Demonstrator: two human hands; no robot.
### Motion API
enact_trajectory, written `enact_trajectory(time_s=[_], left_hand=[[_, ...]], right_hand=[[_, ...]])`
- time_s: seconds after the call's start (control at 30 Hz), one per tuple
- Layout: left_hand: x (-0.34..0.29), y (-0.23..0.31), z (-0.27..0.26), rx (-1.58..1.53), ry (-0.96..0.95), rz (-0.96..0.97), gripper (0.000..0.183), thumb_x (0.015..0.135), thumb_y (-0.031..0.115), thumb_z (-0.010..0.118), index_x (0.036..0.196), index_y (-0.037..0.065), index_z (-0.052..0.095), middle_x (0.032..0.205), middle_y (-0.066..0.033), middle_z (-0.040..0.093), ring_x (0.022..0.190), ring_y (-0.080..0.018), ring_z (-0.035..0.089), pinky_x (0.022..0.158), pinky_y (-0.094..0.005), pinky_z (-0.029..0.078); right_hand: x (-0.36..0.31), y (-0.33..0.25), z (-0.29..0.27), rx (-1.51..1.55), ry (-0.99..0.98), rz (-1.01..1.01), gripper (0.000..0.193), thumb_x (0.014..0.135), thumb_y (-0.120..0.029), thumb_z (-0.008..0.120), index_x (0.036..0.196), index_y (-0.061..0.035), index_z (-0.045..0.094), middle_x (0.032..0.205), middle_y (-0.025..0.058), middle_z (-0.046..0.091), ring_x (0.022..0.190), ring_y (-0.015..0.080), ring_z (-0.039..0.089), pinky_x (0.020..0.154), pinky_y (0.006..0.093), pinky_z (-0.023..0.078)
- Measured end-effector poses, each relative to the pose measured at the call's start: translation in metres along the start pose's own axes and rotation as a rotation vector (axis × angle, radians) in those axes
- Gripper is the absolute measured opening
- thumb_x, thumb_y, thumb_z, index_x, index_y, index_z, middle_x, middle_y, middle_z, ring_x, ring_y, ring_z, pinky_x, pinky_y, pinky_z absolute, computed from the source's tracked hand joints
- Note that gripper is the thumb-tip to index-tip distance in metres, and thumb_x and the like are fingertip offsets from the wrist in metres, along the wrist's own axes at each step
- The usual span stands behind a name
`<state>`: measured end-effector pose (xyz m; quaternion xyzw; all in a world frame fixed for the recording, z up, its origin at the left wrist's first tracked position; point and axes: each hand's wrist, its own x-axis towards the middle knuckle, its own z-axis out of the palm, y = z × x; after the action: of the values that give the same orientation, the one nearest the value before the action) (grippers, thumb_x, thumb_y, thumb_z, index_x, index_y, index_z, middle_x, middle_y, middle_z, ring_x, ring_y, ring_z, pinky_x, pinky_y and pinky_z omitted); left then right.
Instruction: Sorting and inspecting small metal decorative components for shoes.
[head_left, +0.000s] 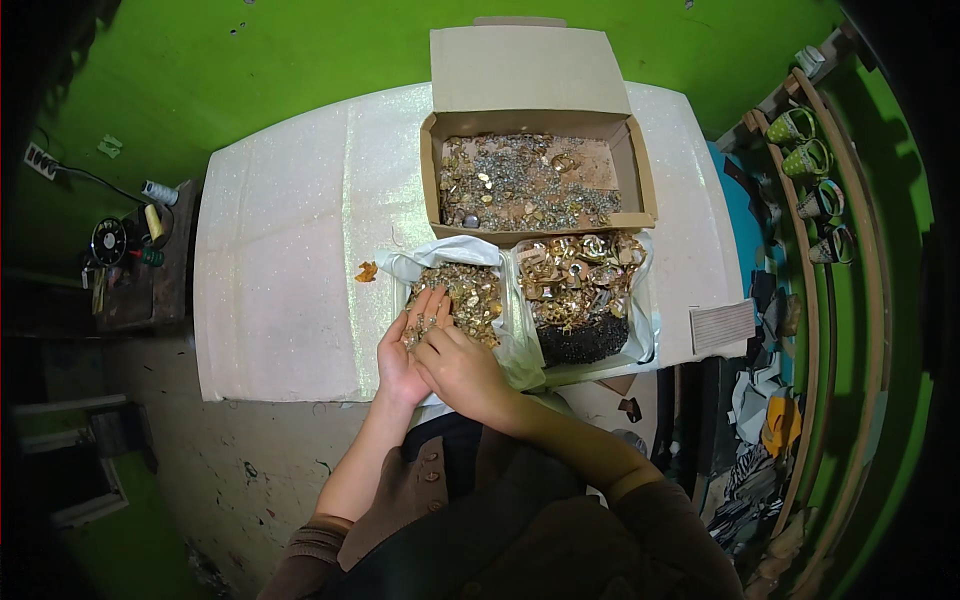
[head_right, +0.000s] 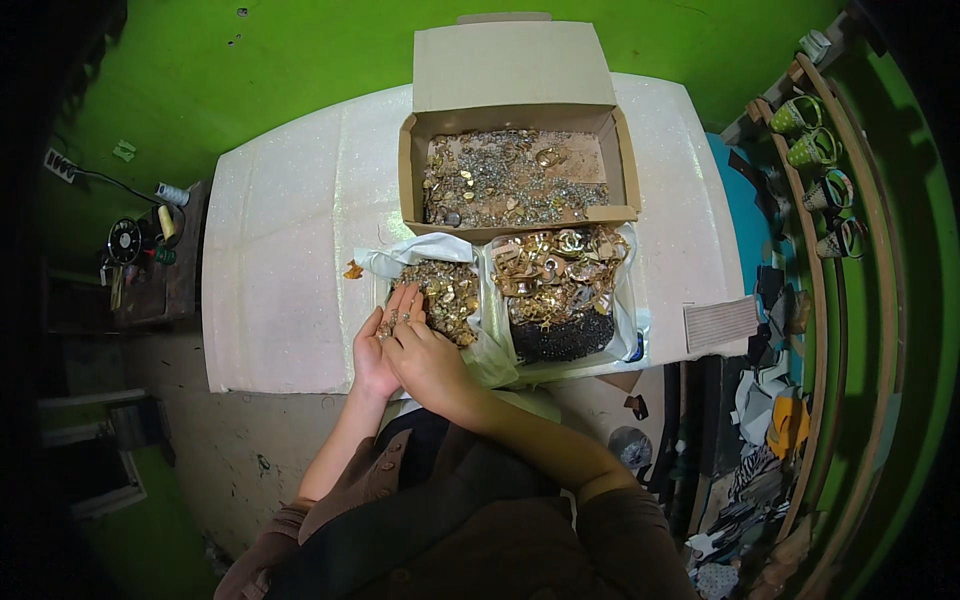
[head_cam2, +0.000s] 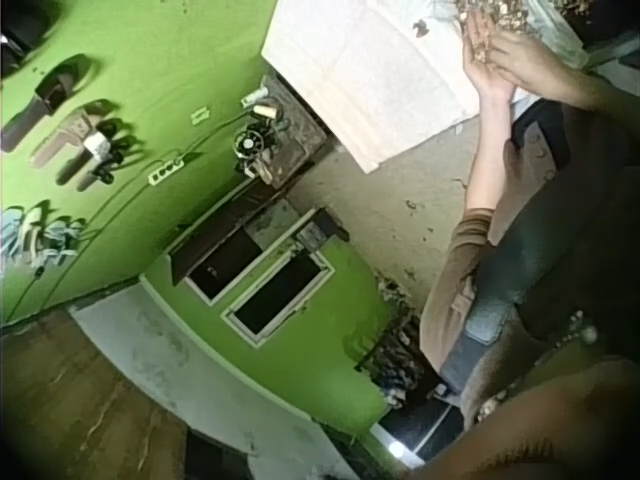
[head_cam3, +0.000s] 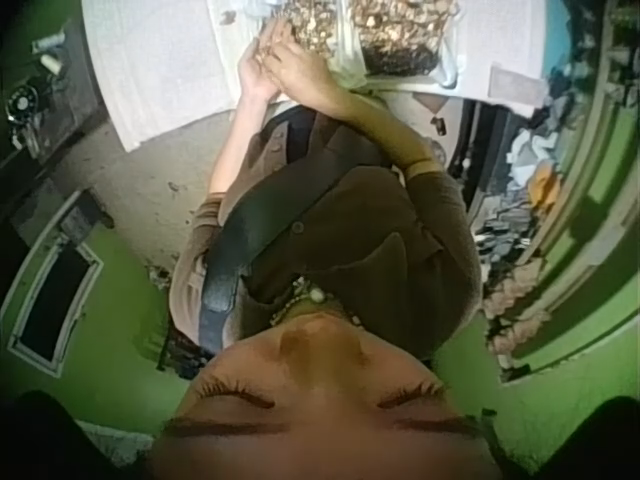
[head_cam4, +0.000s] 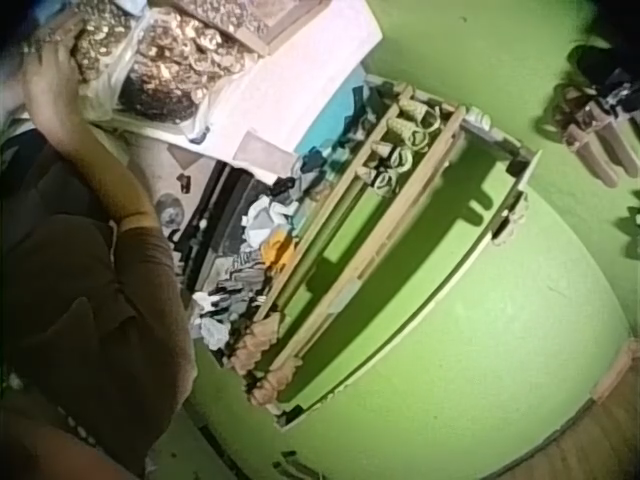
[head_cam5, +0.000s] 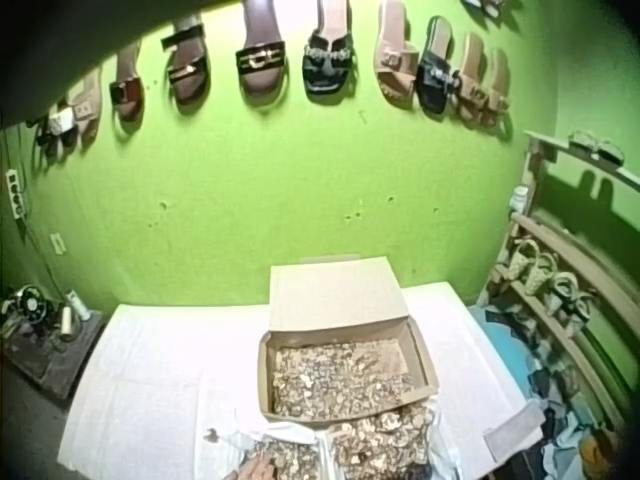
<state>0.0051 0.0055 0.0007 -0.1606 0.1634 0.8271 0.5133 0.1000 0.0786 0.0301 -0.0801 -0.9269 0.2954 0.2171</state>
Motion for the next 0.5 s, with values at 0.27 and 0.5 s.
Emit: enact_trajectory(time_s=[0.27,0.5], left_hand=[[-0.0004,0.0006,0.005,-0.017,0.015,0.015,0.048,0.099,0.022,0.027,0.141,0.001,0.028,0.146,-0.0136,0.032,0.135,-0.0257,0.029,0.114,-0.0379,0.021],[-0.0007,-0.0021,0.0047,0.055,0.033,0.025,0.048,0.099,0.023,0.026,0.142,0.001,0.028,0.147,-0.0133,0.032,0.136,-0.0252,0.029,0.114,-0.0377,0.02]], right_hand=[[0.0035,-0.0013,-0.0019,-0.006,-0.008,-0.001,0.015,0.073,-0.011,0.062,0.085,-0.0024,0.06,0.081,0.009,0.052,0.08,0.0241,0.056,0.063,0.0322,0.05],[0.0065,0.0009,-0.0032,0.021,-0.043,0.064,0.018,0.071,-0.01,0.063,0.087,-0.0014,0.059,0.084,0.0097,0.054,0.083,0.0258,0.057,0.066,0.0343,0.05]])
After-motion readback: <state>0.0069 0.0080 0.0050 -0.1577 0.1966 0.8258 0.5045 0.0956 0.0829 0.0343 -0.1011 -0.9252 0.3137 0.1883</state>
